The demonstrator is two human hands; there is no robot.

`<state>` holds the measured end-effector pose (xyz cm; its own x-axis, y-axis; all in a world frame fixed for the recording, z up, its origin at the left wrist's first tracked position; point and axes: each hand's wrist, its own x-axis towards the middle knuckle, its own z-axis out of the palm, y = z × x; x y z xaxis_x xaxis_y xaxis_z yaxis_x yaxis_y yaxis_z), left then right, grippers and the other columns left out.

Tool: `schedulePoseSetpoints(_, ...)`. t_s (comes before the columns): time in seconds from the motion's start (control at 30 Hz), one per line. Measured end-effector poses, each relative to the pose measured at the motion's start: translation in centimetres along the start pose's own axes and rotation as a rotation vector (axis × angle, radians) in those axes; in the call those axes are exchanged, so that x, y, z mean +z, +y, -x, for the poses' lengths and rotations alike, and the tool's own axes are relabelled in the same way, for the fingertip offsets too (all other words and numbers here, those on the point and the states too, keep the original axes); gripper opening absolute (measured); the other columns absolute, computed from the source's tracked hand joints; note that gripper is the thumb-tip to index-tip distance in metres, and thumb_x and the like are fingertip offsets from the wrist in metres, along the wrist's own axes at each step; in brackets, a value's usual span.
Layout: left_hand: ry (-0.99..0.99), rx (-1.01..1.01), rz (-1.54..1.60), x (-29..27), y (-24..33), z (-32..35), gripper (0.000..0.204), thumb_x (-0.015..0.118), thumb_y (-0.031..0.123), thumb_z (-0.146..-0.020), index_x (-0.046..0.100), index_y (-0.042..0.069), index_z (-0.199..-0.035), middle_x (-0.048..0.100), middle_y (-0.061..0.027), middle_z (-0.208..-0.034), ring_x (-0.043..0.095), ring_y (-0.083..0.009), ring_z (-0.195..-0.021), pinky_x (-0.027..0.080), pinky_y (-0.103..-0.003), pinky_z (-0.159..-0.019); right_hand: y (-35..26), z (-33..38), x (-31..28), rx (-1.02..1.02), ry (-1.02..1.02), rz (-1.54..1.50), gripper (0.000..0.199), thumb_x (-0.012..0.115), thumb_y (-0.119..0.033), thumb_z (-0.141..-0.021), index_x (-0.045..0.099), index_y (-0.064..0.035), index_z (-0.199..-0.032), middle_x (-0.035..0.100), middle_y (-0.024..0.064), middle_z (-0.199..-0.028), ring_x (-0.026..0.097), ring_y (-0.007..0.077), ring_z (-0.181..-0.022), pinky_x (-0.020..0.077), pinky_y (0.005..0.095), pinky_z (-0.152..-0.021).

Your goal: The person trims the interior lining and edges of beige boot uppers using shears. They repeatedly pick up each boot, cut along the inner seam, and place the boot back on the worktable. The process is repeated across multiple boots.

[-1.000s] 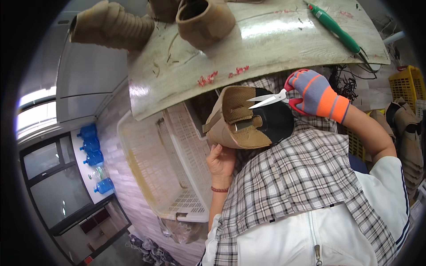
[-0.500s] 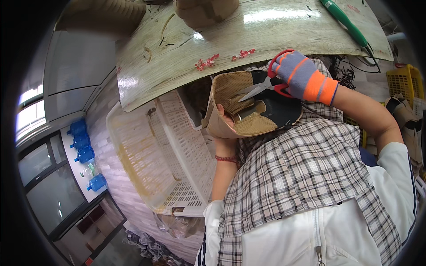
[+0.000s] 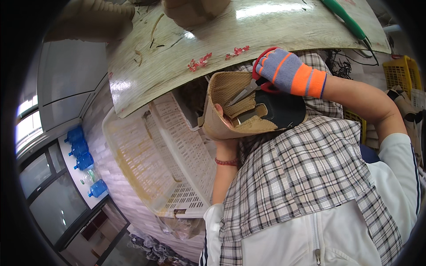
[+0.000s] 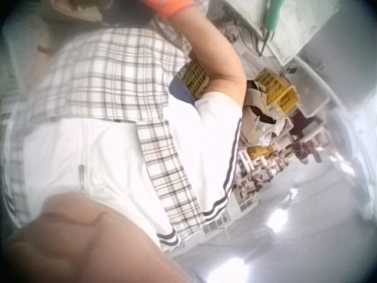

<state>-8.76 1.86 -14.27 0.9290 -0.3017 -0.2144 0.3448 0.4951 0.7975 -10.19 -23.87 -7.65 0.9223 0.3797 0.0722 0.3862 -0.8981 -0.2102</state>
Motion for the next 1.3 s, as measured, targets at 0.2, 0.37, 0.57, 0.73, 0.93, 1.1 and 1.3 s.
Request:
schedulePoseSetpoints(0.2,0.038,-0.125,0.061,-2.4,-1.5,-0.8,0.049,0.06,0.031,-0.101,0.048,0.005,-0.14,0.055,-0.0086,-0.137,0.056,-0.0232,-0.122,0.049,-0.041,-0.103,0.7,1.3,-0.4,0.132,0.039,-0.043,0.028,0.08,-0.026,-0.074,0.069,-0.0108,-0.095,0.07,0.0077,-0.088,0.068,0.0281,-0.088,0.0544,0.0377,-0.08)
schedulePoseSetpoints(0.37,0.011,-0.178,0.147,-2.5,-1.7,-0.9,0.048,0.059,0.03,-0.101,0.048,0.005,-0.14,0.056,-0.0092,-0.136,0.056,-0.0243,-0.122,0.05,-0.043,-0.103,-0.2,0.4,-1.4,0.034,0.037,-0.163,0.029,0.082,-0.022,-0.073,0.07,-0.0114,-0.097,0.07,0.0068,-0.091,0.068,0.0303,-0.086,0.0558,0.0387,-0.076)
schedulePoseSetpoints(0.57,-0.008,-0.105,0.027,-1.9,-1.1,-0.2,0.045,0.057,0.028,-0.103,0.048,0.004,-0.14,0.056,-0.0093,-0.137,0.055,-0.0237,-0.123,0.045,-0.041,-0.106,2.0,2.1,-0.9,0.217,0.01,-0.136,0.027,0.08,-0.019,-0.075,0.069,-0.0102,-0.098,0.07,0.0062,-0.09,0.067,0.0283,-0.088,0.0557,0.039,-0.076)
schedulePoseSetpoints(0.73,0.011,-0.135,0.096,-2.0,-1.2,-0.4,0.045,0.057,0.028,-0.102,0.048,0.004,-0.14,0.055,-0.0097,-0.138,0.056,-0.0246,-0.122,0.048,-0.042,-0.104,1.9,4.9,-2.3,0.252,-0.019,-0.118,0.033,0.081,-0.02,-0.071,0.067,-0.011,-0.099,0.068,0.0084,-0.091,0.065,0.0296,-0.088,0.0534,0.0395,-0.08)
schedulePoseSetpoints(0.93,-0.003,-0.16,0.111,-2.9,-2.2,-1.0,0.048,0.058,0.031,-0.102,0.047,0.005,-0.141,0.055,-0.0098,-0.137,0.057,-0.0259,-0.121,0.052,-0.044,-0.101,0.5,5.5,-0.3,0.239,-0.094,-0.073,0.037,0.081,-0.015,-0.066,0.068,-0.0137,-0.101,0.067,0.009,-0.091,0.065,0.03,-0.091,0.0523,0.0395,-0.083)
schedulePoseSetpoints(1.1,0.073,-0.168,0.144,-3.7,-2.2,-0.6,0.049,0.059,0.032,-0.101,0.047,0.005,-0.141,0.056,-0.0102,-0.136,0.057,-0.026,-0.121,0.051,-0.045,-0.102,1.5,6.5,0.3,0.289,-0.116,-0.091,0.037,0.081,-0.016,-0.067,0.069,-0.0152,-0.102,0.069,0.0075,-0.091,0.065,0.0279,-0.092,0.0525,0.0388,-0.082)
schedulePoseSetpoints(1.3,-0.033,-0.13,0.048,-3.2,-1.7,-0.6,0.056,0.053,0.041,-0.102,0.042,0.005,-0.144,0.053,-0.0114,-0.141,0.053,-0.0274,-0.127,0.045,-0.046,-0.108,0.2,5.6,-0.7,0.227,-0.036,-0.129,0.041,0.083,-0.021,-0.066,0.067,-0.0151,-0.104,0.068,0.0078,-0.095,0.064,0.0276,-0.094,0.052,0.04,-0.081)
